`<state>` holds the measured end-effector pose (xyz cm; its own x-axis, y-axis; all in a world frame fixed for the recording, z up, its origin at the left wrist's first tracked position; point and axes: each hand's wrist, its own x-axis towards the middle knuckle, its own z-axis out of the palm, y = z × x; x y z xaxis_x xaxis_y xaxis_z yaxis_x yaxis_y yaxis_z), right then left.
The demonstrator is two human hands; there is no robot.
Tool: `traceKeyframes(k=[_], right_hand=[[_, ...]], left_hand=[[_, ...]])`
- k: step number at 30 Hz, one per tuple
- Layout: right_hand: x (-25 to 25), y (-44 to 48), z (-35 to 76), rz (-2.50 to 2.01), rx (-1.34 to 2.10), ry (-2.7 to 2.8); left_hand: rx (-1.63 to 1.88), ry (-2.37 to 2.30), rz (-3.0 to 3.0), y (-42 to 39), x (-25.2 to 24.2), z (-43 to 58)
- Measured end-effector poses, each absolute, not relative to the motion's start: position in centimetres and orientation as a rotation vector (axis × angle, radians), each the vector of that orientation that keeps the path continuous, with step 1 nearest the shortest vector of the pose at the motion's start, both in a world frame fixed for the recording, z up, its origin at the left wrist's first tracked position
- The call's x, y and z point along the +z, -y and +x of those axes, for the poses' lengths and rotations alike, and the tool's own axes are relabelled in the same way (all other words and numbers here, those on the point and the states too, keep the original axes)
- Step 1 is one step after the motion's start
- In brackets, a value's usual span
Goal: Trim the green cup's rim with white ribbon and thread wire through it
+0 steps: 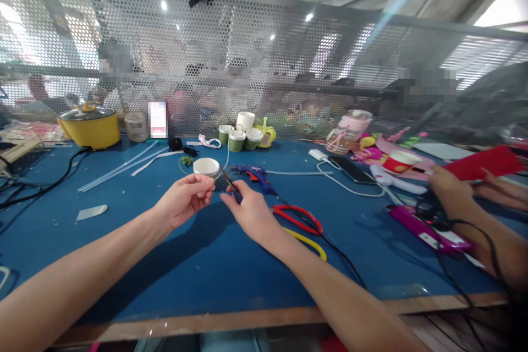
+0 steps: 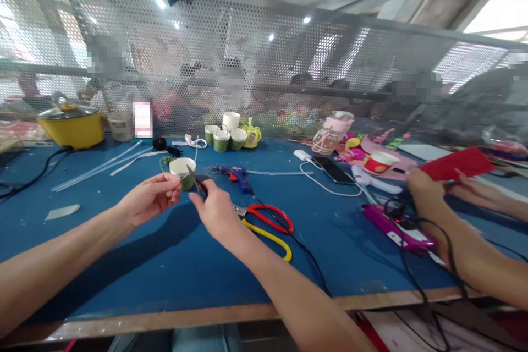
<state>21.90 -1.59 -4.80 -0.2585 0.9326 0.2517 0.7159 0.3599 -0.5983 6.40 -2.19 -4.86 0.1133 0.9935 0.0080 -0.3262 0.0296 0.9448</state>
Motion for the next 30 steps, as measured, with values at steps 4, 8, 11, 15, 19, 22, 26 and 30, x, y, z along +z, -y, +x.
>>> traceKeyframes(k=[4,8,11,15,19,22,26,30], right_hand=[[-4.7,1.6,22.0,-1.432,0.502,2.059],[-4.8,1.4,22.1,-1.439,0.497,2.04],[-5.0,1.2,22.0,-1.429,0.502,2.023],[-5.2,1.3,21.8,-1.419,0.49,2.038],[-5.1,1.4,21.9,-1.42,0.488,2.041],[-5.1,1.4,21.9,-1.415,0.473,2.036],[-5.0,1.5,21.9,-1.415,0.483,2.043],[-5.0,1.4,22.0,-1.428,0.477,2.038]], left_hand=[[1.259,-0.951,1.263,2.2,-4.3,5.8],[1.423,-1.201,2.331,2.4,-3.6,4.7],[1.399,-1.203,2.941,2.3,-3.7,4.3],[1.418,-1.149,3.07,2.1,-4.1,4.7],[1.58,-1.222,2.336,2.2,-4.3,5.3],[1.409,-1.077,1.42,2.1,-4.6,5.7],[1.183,-0.843,0.978,1.8,-4.7,5.7],[1.323,-1.045,1.639,2.2,-3.9,5.0]])
